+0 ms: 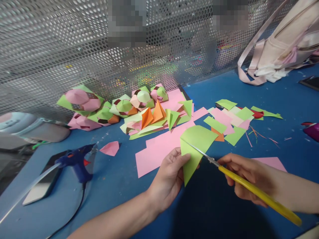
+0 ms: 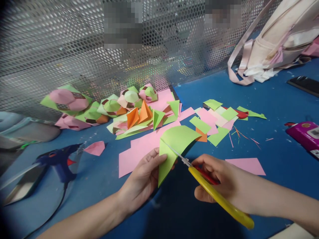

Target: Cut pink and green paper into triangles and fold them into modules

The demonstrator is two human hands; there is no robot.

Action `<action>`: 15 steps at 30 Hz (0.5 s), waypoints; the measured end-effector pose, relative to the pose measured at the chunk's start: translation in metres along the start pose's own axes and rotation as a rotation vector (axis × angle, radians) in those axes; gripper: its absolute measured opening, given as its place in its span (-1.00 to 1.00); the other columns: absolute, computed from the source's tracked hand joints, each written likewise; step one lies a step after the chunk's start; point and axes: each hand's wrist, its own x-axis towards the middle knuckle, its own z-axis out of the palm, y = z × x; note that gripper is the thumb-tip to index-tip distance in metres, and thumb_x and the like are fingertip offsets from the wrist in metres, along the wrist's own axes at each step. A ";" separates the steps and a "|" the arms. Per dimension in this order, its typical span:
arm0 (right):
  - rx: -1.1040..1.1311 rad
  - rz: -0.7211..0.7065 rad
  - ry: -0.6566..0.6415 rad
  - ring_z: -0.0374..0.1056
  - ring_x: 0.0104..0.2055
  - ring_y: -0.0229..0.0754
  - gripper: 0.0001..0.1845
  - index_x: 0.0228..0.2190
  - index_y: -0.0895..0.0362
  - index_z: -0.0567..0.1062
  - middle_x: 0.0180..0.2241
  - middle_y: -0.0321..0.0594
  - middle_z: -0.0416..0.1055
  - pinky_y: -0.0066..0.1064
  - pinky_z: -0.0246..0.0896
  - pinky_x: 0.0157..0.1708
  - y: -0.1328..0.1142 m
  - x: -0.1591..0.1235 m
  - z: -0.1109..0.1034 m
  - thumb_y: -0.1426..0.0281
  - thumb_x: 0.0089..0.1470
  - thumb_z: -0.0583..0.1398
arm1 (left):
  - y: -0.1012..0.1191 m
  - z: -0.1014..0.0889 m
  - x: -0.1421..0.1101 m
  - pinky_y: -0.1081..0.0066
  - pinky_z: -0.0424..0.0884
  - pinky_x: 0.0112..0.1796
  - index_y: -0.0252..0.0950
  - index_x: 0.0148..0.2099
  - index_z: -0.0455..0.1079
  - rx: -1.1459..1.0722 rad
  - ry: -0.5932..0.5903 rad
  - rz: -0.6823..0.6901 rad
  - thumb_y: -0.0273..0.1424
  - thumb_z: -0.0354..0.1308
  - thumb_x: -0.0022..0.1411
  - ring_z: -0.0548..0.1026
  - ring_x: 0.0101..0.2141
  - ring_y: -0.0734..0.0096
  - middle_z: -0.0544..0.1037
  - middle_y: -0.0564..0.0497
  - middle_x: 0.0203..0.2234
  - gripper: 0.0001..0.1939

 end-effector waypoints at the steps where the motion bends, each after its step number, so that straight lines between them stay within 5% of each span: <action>1: -0.033 -0.027 0.007 0.06 -0.62 -0.42 -0.50 -0.18 0.00 0.39 -0.43 -0.38 0.30 -0.55 -0.11 -0.74 0.001 0.000 0.000 0.20 -0.18 0.40 | 0.000 0.000 0.000 0.47 0.48 -0.38 -0.33 -0.17 0.34 -0.003 -0.007 -0.002 -0.47 0.27 0.13 0.56 -0.45 0.40 0.58 -0.05 -0.41 -0.78; 7: -0.111 -0.038 0.016 0.17 -0.52 -0.37 -0.45 -0.15 -0.05 0.37 -0.44 -0.39 0.28 -0.59 -0.16 -0.72 0.002 -0.002 0.001 0.27 -0.20 0.43 | 0.000 -0.001 0.000 0.47 0.49 -0.37 -0.34 -0.16 0.34 -0.001 -0.027 0.004 -0.46 0.25 0.15 0.55 -0.44 0.41 0.58 -0.07 -0.39 -0.79; 15: -0.226 -0.134 0.037 0.04 -0.64 -0.38 -0.60 -0.28 0.02 0.42 -0.55 -0.42 0.24 -0.53 -0.06 -0.74 -0.007 -0.005 0.015 0.14 -0.14 0.36 | -0.001 0.002 -0.004 0.47 0.46 -0.38 -0.33 -0.17 0.35 -0.006 -0.064 -0.020 -0.46 0.27 0.13 0.54 -0.46 0.39 0.57 -0.05 -0.43 -0.79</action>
